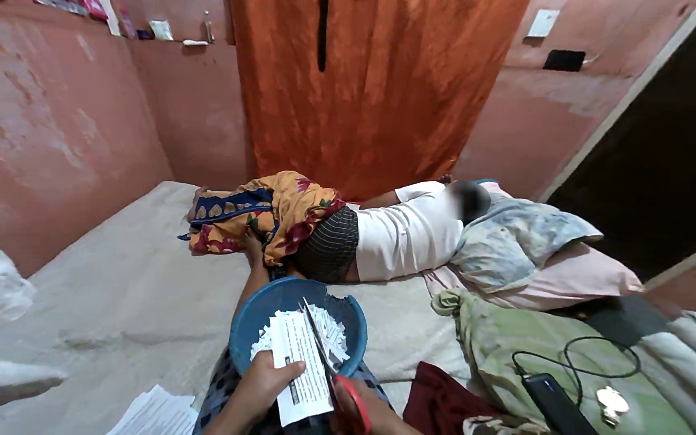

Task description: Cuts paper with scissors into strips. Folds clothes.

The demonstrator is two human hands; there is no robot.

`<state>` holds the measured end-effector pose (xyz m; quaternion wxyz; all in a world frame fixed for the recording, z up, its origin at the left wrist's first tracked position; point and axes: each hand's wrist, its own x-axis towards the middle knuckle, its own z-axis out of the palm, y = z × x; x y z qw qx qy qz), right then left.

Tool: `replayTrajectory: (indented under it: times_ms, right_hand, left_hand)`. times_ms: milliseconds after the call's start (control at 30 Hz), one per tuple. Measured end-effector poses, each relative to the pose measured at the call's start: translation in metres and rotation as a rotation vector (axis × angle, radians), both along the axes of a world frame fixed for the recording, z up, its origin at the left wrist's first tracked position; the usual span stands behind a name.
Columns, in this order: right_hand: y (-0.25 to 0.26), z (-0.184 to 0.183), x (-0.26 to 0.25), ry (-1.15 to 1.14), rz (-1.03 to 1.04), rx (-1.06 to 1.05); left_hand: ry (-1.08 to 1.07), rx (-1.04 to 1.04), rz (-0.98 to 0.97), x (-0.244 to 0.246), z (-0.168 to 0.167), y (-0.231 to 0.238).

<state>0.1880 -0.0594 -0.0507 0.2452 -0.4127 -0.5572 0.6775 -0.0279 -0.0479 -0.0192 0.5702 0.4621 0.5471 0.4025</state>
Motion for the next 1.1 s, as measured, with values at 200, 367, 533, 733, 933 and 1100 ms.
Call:
replayTrajectory:
  times_ms: [200, 367, 533, 733, 933, 1100]
  right_hand:
    - [0.000, -0.004, -0.002, 0.055, -0.044, -0.042]
    - [0.001, -0.010, 0.001, 0.079, -0.006, 0.006]
    - [0.000, -0.015, 0.005, 0.045, 0.134, 0.147]
    - [0.001, -0.018, 0.004, -0.011, 0.182, 0.234]
    - [0.000, -0.018, 0.006, -0.017, 0.192, 0.253]
    - [0.001, -0.021, 0.004, -0.032, 0.224, 0.287]
  left_hand:
    - [-0.009, -0.009, -0.028, -0.002, -0.003, -0.001]
    - [0.050, 0.092, 0.096, -0.011, -0.003, 0.005]
    - [0.105, 0.364, 0.348, -0.019, 0.008, 0.023]
    - [0.196, 0.472, 0.400, -0.012, 0.012, 0.028]
    - [0.108, 0.582, 0.574, -0.018, 0.017, 0.030]
    - [0.133, 0.596, 0.575, -0.017, 0.018, 0.029]
